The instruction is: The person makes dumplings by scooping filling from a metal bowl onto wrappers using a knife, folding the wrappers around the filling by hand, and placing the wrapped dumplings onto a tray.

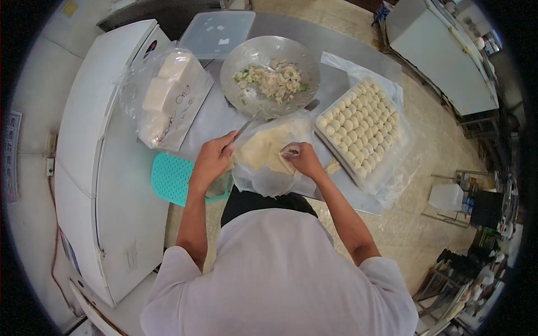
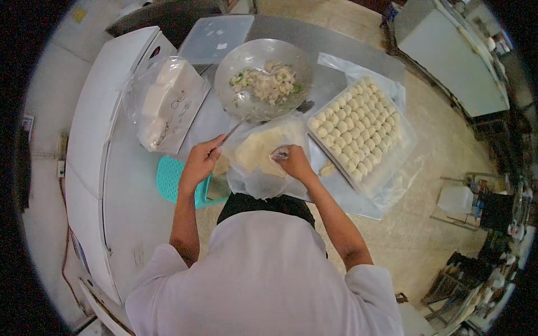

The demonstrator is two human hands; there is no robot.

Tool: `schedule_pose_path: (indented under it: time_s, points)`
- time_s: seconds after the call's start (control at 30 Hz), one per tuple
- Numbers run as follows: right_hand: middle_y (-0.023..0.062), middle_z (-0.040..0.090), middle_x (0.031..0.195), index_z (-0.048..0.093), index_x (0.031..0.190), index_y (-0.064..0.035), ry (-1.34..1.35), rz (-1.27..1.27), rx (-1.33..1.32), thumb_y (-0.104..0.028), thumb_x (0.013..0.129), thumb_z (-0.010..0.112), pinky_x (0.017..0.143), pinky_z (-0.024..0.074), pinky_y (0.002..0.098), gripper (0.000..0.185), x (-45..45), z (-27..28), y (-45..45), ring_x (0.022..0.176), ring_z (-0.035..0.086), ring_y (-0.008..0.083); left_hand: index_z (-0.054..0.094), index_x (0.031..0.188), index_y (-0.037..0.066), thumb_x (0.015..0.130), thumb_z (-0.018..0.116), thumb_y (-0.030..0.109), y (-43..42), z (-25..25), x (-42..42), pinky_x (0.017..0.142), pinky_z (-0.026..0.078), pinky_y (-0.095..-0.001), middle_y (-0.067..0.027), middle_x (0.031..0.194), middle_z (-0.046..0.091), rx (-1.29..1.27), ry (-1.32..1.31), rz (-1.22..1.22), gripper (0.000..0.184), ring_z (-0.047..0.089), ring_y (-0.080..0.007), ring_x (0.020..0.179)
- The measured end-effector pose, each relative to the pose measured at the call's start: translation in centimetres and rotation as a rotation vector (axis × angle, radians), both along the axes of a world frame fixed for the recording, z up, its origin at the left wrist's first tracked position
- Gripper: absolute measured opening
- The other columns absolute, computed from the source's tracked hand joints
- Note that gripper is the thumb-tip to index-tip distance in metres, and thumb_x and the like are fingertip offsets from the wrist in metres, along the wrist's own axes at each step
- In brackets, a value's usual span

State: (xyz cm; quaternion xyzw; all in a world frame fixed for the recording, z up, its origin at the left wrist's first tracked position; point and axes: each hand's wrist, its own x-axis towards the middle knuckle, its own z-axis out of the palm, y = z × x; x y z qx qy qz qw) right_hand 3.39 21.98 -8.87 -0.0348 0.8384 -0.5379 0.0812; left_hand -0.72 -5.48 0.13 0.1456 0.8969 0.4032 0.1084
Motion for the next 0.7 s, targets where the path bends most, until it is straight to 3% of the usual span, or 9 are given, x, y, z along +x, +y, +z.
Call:
schedule_pose_path:
  time_s: [0.17, 0.23, 0.27, 0.33, 0.47, 0.5, 0.6, 0.63, 0.7]
  points:
    - [0.0091, 0.069, 0.09, 0.067, 0.096, -0.0017, -0.19, -0.096, -0.325, -0.01, 0.087, 0.062, 0.079, 0.0509, 0.0321, 0.013, 0.7, 3.6, 1.9, 0.086, 0.066, 0.0215, 0.061, 0.124, 0.005, 0.088, 0.056, 0.009, 1.9, 1.1, -2.2, 0.083, 0.05, -0.0388, -0.0242, 0.103, 0.067, -0.061, 0.048, 0.0, 0.036, 0.067, -0.0338, 0.092]
    - [0.0065, 0.064, 0.108, 0.058, 0.115, -0.0031, -0.322, -0.318, -1.0, -0.016, 0.092, 0.056, 0.091, 0.0477, 0.0345, 0.026, 1.2, 5.5, 2.5, 0.104, 0.062, 0.0204, 0.063, 0.12, 0.004, 0.086, 0.056, 0.008, 2.7, 1.0, -5.0, 0.079, 0.05, -0.0417, -0.0251, 0.097, 0.066, -0.172, 0.134, -0.015, 0.035, 0.066, -0.0373, 0.09]
    - [0.0102, 0.059, 0.124, 0.049, 0.128, -0.0018, -0.226, -0.304, -1.071, -0.029, 0.096, 0.049, 0.098, 0.0459, 0.04, 0.042, 1.4, 4.9, 2.8, 0.115, 0.058, 0.0241, 0.065, 0.116, 0.002, 0.084, 0.055, 0.006, 3.2, 0.9, -6.9, 0.076, 0.051, -0.0446, -0.026, 0.092, 0.065, -0.282, 0.216, -0.031, 0.033, 0.064, -0.0408, 0.087]
    - [0.0113, 0.058, 0.126, 0.049, 0.129, -0.0017, -0.291, -0.335, -1.234, -0.033, 0.096, 0.049, 0.101, 0.0446, 0.0409, 0.045, 1.4, 4.3, 2.8, 0.117, 0.057, 0.0256, 0.067, 0.107, 0.001, 0.082, 0.056, 0.006, 4.8, -0.3, -11.1, 0.073, 0.051, -0.0473, -0.0245, 0.086, 0.066, -0.381, 0.354, -0.073, 0.028, 0.065, -0.0402, 0.084]
    - [0.0133, 0.056, 0.132, 0.048, 0.132, -0.0009, -0.421, -0.399, -1.605, -0.037, 0.098, 0.045, 0.105, 0.0419, 0.042, 0.05, 1.3, 4.7, 1.9, 0.119, 0.056, 0.0282, 0.07, 0.097, 0.003, 0.082, 0.056, 0.009, 7.1, -5.1, -15.7, 0.076, 0.051, -0.048, -0.0251, 0.088, 0.066, -0.564, 0.232, -0.2, 0.022, 0.065, -0.0411, 0.085]
    - [0.0133, 0.056, 0.132, 0.048, 0.132, -0.0009, -0.41, -0.395, -1.607, -0.037, 0.098, 0.045, 0.105, 0.0419, 0.042, 0.05, 1.2, 4.7, 2.0, 0.119, 0.056, 0.0282, 0.07, 0.097, 0.005, 0.083, 0.056, 0.011, 7.5, -5.4, -16.3, 0.077, 0.051, -0.049, -0.0262, 0.09, 0.066, -0.603, 0.165, -0.302, 0.021, 0.065, -0.0413, 0.086]
    - [0.0124, 0.057, 0.13, 0.048, 0.131, -0.0006, -0.363, -0.419, -1.581, -0.032, 0.099, 0.044, 0.105, 0.0416, 0.0422, 0.045, 2.0, 2.0, 2.0, 0.119, 0.055, 0.0277, 0.069, 0.091, 0.002, 0.08, 0.058, 0.011, 7.5, 1.6, -14.3, 0.077, 0.051, -0.0489, -0.0247, 0.09, 0.066, -0.69, 0.053, -0.519, 0.017, 0.065, -0.0403, 0.088]
    - [0.0123, 0.057, 0.13, 0.049, 0.131, -0.0006, -0.396, -0.46, -1.494, -0.03, 0.099, 0.045, 0.106, 0.0415, 0.0425, 0.043, 1.9, 0.6, 2.1, 0.119, 0.055, 0.0279, 0.069, 0.091, 0.002, 0.08, 0.058, 0.011, 7.2, 0.3, -14.8, 0.077, 0.051, -0.0489, -0.0247, 0.09, 0.066, -0.696, 0.054, -0.528, 0.017, 0.065, -0.0403, 0.088]
    - [0.0121, 0.057, 0.129, 0.049, 0.13, -0.0007, -0.43, -0.499, -1.404, -0.029, 0.099, 0.045, 0.106, 0.0413, 0.0428, 0.042, 1.8, -0.7, 2.0, 0.119, 0.055, 0.028, 0.069, 0.091, 0.002, 0.079, 0.059, 0.009, 6.6, -3.6, -15.6, 0.077, 0.051, -0.0478, -0.0231, 0.09, 0.067, -0.534, 0.276, -0.228, 0.018, 0.066, -0.0393, 0.088]
